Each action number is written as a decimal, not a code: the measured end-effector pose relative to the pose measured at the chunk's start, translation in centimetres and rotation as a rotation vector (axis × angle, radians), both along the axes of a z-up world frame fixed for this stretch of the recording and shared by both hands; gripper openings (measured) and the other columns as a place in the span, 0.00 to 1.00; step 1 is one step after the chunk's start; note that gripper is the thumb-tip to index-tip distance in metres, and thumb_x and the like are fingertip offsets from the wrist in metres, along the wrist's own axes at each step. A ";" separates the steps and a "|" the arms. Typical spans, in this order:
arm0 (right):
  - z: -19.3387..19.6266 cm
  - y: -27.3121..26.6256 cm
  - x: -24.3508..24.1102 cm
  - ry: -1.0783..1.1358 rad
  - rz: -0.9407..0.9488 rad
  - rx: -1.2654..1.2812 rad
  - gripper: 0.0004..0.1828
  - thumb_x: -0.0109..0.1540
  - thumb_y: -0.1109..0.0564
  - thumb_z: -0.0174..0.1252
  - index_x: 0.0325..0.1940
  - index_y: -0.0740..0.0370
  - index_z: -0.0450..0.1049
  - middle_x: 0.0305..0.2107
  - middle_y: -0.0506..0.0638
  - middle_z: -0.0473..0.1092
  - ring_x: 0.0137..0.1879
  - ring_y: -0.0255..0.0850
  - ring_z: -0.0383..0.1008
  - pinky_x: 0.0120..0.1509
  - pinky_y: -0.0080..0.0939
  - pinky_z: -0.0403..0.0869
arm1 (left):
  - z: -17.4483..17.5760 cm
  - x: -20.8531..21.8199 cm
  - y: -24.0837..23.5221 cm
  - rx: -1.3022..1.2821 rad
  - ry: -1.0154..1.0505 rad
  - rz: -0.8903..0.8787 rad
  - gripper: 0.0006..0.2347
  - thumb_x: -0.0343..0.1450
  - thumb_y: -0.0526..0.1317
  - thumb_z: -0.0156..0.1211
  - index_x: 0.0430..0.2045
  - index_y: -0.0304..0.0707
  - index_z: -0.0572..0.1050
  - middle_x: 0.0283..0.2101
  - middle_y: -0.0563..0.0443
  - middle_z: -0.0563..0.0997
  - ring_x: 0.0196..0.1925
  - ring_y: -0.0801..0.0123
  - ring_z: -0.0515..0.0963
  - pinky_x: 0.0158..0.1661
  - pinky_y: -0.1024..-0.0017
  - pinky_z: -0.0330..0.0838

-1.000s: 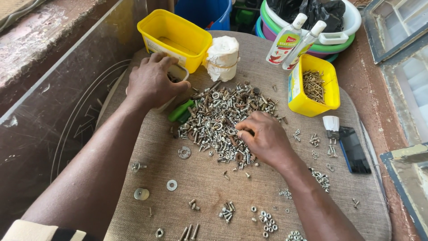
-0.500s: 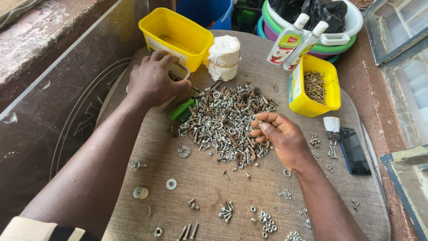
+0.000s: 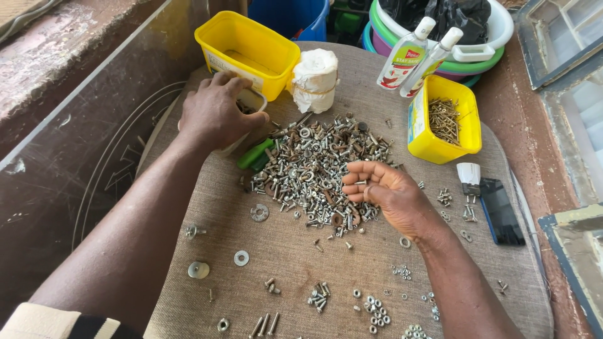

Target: The person sorts a mixed pile of metal fasteners on a table, separating screws, nuts, and washers into small piles by type and size. The hands pick items from the central pile and place them into distinct groups on the table surface.

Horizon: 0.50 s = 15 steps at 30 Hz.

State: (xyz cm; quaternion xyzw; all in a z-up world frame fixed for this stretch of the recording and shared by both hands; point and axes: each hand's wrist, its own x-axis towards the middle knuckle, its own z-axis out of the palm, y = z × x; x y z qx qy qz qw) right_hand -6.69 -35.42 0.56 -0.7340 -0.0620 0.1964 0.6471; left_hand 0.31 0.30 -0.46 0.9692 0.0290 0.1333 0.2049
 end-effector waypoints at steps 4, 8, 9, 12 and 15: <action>-0.4 0.0 0.1 -0.037 0.025 -0.016 0.32 0.61 0.74 0.46 0.70 0.70 0.71 0.50 0.64 0.76 0.53 0.46 0.80 0.62 0.49 0.83 | 0.1 0.1 0.0 0.008 0.008 0.003 0.34 0.66 0.71 0.66 0.64 0.57 0.76 0.68 0.52 0.71 0.70 0.51 0.71 0.55 0.52 0.66; 0.0 0.0 -0.2 -0.053 0.044 -0.066 0.25 0.67 0.69 0.48 0.69 0.68 0.73 0.46 0.62 0.77 0.47 0.44 0.80 0.53 0.45 0.83 | 0.3 0.0 0.0 0.011 0.017 -0.003 0.34 0.66 0.71 0.66 0.64 0.56 0.76 0.69 0.50 0.71 0.70 0.50 0.70 0.55 0.51 0.67; 0.2 0.1 -0.3 -0.061 0.059 -0.101 0.23 0.69 0.66 0.49 0.68 0.67 0.74 0.42 0.60 0.78 0.43 0.41 0.80 0.47 0.40 0.84 | 0.3 0.0 0.1 0.011 0.014 -0.005 0.35 0.66 0.71 0.66 0.64 0.56 0.76 0.69 0.50 0.71 0.70 0.50 0.71 0.55 0.51 0.67; 0.6 0.1 -0.7 -0.121 0.107 -0.350 0.19 0.71 0.62 0.51 0.64 0.66 0.78 0.35 0.60 0.77 0.34 0.38 0.78 0.36 0.34 0.81 | 0.0 0.2 0.1 0.012 0.012 -0.001 0.35 0.65 0.72 0.66 0.64 0.57 0.76 0.68 0.50 0.71 0.70 0.51 0.71 0.55 0.51 0.67; 6.2 3.2 -4.1 -0.182 0.145 -0.706 0.17 0.70 0.60 0.55 0.59 0.60 0.83 0.29 0.58 0.79 0.29 0.42 0.75 0.34 0.39 0.79 | 0.2 0.0 0.1 0.003 0.005 -0.003 0.34 0.66 0.72 0.65 0.63 0.56 0.76 0.68 0.49 0.72 0.70 0.50 0.72 0.55 0.51 0.68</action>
